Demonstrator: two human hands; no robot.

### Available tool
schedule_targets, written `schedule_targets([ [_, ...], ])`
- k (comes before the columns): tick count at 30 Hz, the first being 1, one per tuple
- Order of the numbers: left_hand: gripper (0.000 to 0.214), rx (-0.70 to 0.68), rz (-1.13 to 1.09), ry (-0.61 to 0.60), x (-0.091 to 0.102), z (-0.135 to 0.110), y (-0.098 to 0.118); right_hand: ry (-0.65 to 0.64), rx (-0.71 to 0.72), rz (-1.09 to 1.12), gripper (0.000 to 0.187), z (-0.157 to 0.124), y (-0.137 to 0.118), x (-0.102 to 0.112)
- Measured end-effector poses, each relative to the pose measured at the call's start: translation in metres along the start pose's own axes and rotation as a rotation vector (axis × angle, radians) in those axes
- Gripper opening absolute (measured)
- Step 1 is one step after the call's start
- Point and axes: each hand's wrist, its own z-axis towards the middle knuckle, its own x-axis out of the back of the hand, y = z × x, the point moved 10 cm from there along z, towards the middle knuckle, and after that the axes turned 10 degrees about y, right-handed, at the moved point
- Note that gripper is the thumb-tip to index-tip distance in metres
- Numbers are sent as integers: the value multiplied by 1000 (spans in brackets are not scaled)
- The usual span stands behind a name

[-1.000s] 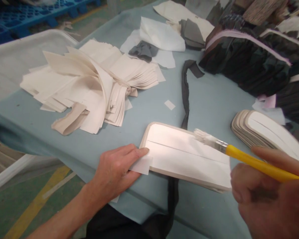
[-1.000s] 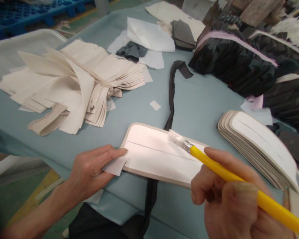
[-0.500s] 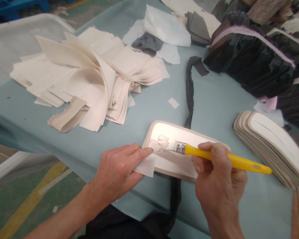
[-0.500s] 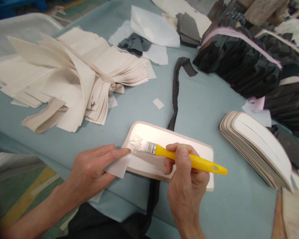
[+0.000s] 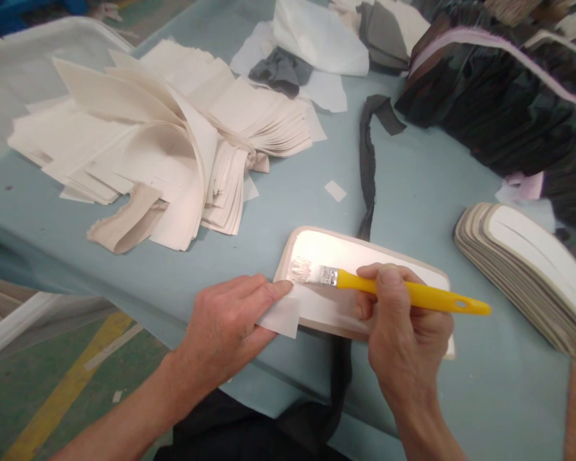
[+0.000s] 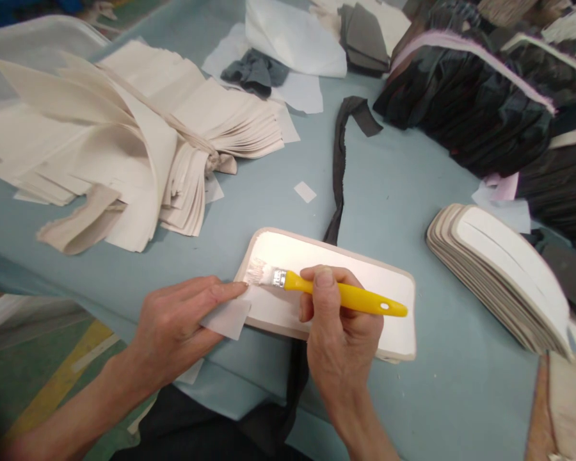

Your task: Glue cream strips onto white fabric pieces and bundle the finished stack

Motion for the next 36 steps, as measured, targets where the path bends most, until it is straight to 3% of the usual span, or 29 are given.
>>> schedule_targets([
  [8,31,-12,20,-10,-1,0,-3,-41,125,-22,32,-1,-8,0],
  [16,34,-18,54,-15,0,0,-4,-31,186,-101,29,9,-10,20],
  [25,43,21,43,-39,0,-3,-15,-10,173,-178,31,32,9,67],
  [31,35,106,105,-101,0,-7,-25,-4,159,-192,32,47,27,103],
  [36,24,174,159,-44,5,-5,-29,51,134,-202,32,57,39,130],
])
